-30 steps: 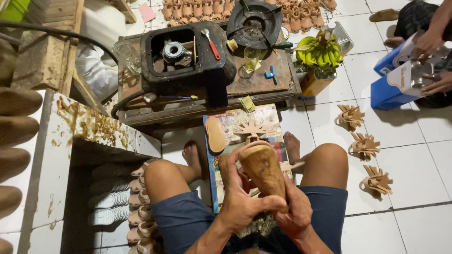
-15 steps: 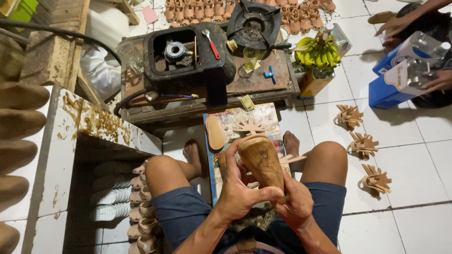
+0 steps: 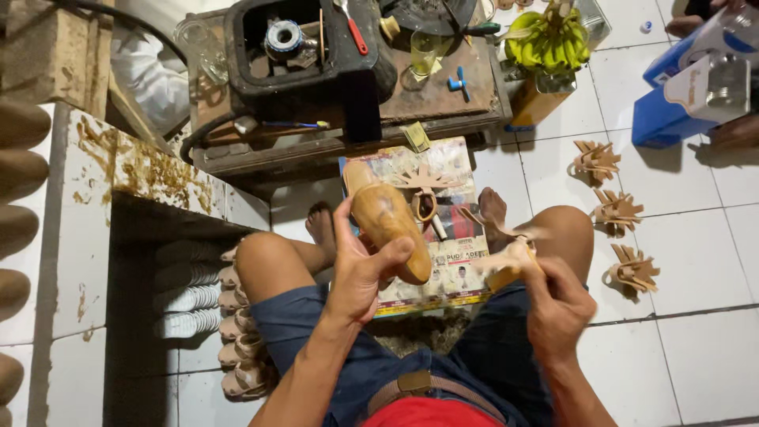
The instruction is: The person sits on the floor of a sandal workshop and sands leather sandal parts with a sanding stick, smoothing the edges of straps and soles. They fit a strap assembly onto a wooden last, press and shape the leather upper over the last, and continue sanding the assembled sandal.
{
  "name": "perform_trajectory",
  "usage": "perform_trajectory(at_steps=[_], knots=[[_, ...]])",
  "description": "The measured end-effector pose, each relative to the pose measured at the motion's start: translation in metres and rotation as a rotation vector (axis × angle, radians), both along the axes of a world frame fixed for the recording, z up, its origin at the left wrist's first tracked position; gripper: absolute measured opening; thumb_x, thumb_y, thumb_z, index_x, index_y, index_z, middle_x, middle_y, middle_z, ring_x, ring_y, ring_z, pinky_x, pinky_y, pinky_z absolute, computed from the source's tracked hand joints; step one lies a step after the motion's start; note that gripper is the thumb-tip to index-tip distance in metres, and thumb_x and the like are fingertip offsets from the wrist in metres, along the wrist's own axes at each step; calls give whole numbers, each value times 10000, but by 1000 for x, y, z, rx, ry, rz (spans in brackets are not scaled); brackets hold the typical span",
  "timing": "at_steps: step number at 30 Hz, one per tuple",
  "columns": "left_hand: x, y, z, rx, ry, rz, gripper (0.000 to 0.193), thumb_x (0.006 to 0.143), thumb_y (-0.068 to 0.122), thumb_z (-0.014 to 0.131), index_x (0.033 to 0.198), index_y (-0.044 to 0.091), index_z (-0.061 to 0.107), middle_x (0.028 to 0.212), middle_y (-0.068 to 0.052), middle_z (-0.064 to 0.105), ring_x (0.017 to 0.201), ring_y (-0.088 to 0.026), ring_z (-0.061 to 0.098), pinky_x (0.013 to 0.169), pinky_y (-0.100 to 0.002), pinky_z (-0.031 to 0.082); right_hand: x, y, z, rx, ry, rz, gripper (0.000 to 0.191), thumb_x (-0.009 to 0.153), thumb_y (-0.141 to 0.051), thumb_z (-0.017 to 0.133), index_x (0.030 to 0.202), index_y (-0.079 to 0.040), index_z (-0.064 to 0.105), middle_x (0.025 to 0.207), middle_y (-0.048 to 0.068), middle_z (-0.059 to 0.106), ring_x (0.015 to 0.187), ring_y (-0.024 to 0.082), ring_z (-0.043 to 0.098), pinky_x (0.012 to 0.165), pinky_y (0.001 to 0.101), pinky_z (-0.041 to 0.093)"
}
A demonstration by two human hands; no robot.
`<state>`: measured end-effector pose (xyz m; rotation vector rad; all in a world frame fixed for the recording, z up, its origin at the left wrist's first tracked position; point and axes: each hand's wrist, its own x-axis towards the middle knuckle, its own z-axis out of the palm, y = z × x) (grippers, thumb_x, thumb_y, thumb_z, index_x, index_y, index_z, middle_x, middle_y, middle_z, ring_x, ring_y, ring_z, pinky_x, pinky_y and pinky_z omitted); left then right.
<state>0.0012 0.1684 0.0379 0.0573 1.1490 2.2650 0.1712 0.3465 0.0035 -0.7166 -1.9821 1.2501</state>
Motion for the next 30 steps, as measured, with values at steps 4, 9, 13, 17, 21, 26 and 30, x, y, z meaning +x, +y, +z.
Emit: perform_trajectory(at_steps=[4,9,13,17,21,26,30], knots=[[12,3,-51,-38,95,33,941,766,-3,831,1510,99,265,1301,-147,569,1179,-251,613,1008,-431,549,8,-19,18,342,206,281,55,836,-37,709,860,-74,677,942,60,649,950,231,606,950,338,450],[48,-11,-137,103,-115,-26,556,870,25,719,1370,64,479,1268,-94,611,1132,-216,625,952,-368,546,-16,-47,28,511,40,415,250,770,-49,829,1008,-18,758,1076,86,719,1055,316,597,934,394,479],[65,-15,-163,81,-133,-8,343,993,18,730,1294,-66,590,1218,-135,624,1124,-234,604,955,-369,526,-22,-57,25,573,96,390,307,771,-8,828,1061,3,727,1131,127,708,1063,325,639,929,400,523],[68,-21,-136,180,-256,-95,382,901,97,726,1252,-19,629,1179,-113,679,1093,-218,656,944,-357,557,-19,-54,13,633,145,376,337,786,29,842,1089,10,696,1125,136,683,1050,326,675,913,389,554],[56,-10,-87,50,-146,-227,398,846,91,747,1222,-5,657,1123,-96,707,1045,-193,679,926,-325,563,-18,-50,0,636,207,348,356,809,30,863,1105,-20,672,1127,107,658,1043,294,671,916,373,565],[49,1,-60,-138,122,-214,319,866,77,794,1148,-32,692,985,-80,694,888,-173,661,783,-317,565,-16,-52,-11,541,82,314,560,741,-32,861,1244,60,634,1186,179,618,1028,319,619,870,388,531],[40,3,-60,-110,96,-312,314,855,101,778,1135,-14,695,1008,-68,718,900,-159,686,785,-301,577,-19,-56,-11,527,93,252,572,800,-56,863,1318,41,642,1183,135,629,1036,270,641,895,340,553]])
